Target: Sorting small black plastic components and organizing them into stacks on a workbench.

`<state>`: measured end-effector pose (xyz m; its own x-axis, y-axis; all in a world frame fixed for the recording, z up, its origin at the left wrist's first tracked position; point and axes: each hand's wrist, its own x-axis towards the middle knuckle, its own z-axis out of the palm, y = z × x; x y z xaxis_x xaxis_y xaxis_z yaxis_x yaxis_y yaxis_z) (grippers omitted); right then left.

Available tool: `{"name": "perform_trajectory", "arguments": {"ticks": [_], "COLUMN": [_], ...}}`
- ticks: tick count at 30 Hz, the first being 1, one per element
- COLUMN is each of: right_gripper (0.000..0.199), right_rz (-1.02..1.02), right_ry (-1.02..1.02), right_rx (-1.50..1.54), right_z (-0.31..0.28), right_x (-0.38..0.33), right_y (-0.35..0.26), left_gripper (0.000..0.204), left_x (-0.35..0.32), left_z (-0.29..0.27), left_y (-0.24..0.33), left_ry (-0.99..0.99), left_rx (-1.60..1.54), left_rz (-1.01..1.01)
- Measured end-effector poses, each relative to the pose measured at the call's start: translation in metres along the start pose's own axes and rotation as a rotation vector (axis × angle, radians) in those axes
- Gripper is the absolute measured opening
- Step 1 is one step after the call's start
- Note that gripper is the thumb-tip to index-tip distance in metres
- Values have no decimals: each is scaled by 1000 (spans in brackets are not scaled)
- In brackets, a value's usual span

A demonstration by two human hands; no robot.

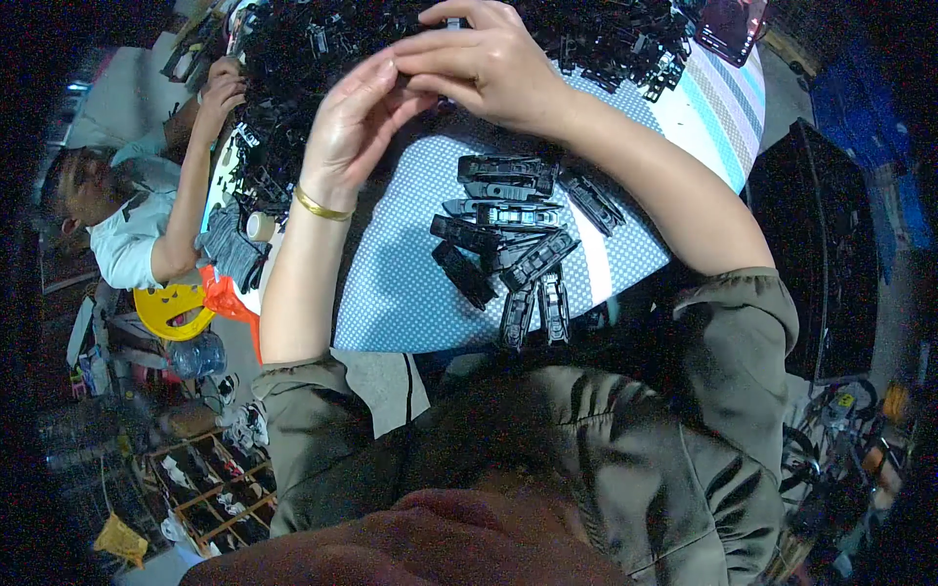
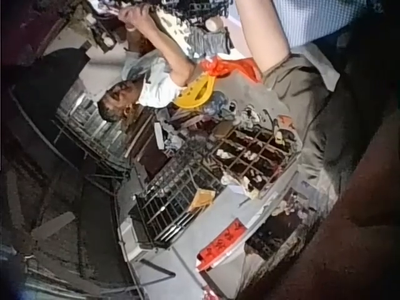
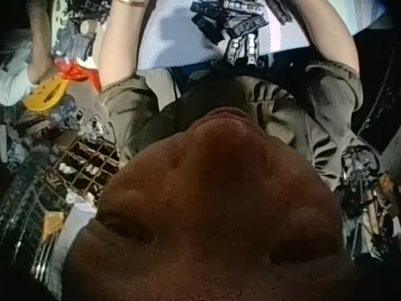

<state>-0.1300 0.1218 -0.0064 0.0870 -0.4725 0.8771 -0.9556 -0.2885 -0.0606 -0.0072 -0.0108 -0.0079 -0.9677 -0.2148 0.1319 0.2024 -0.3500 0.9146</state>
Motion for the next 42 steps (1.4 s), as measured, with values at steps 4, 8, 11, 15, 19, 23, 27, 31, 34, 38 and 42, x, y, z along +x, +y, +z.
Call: {"name": "perform_trajectory", "arguments": {"ticks": [4,8,11,15,19,23,27,31,34,38,42], "right_gripper": [31,19,25,24,24,27,31,30,29,43,42], "right_rz": [487,201,109,160,249,252,221,259,409,582,622], "right_ry": [123,-13,-227,-439,-554,-538,-519,-517,-386,-413,-520], "right_rx": [245,-47,-114,-215,-240,-231,-313,-272,-142,-35,-92], "right_z": [1,7,29,45,37,33,33,29,20,9,7], "right_x": [-4,-15,-25,-27,-20,-18,-23,-23,-27,-28,-20], "right_y": [-6,25,27,21,17,15,12,17,20,27,21], "left_gripper": [35,33,29,28,27,26,26,26,27,26,26], "left_x": [-4,-15,-29,-35,-37,-38,-38,-40,-39,-39,-40], "left_z": [-8,-25,-19,-1,2,-1,-2,0,0,-2,-2], "left_y": [29,29,20,-10,-16,-17,-19,-22,-22,-22,-21], "left_ry": [181,295,122,9,38,90,108,106,123,114,125], "left_rx": [65,72,166,243,182,37,-7,5,6,-16,-9], "left_rz": [78,-56,-289,-454,-425,-396,-381,-382,-390,-407,-405]}}
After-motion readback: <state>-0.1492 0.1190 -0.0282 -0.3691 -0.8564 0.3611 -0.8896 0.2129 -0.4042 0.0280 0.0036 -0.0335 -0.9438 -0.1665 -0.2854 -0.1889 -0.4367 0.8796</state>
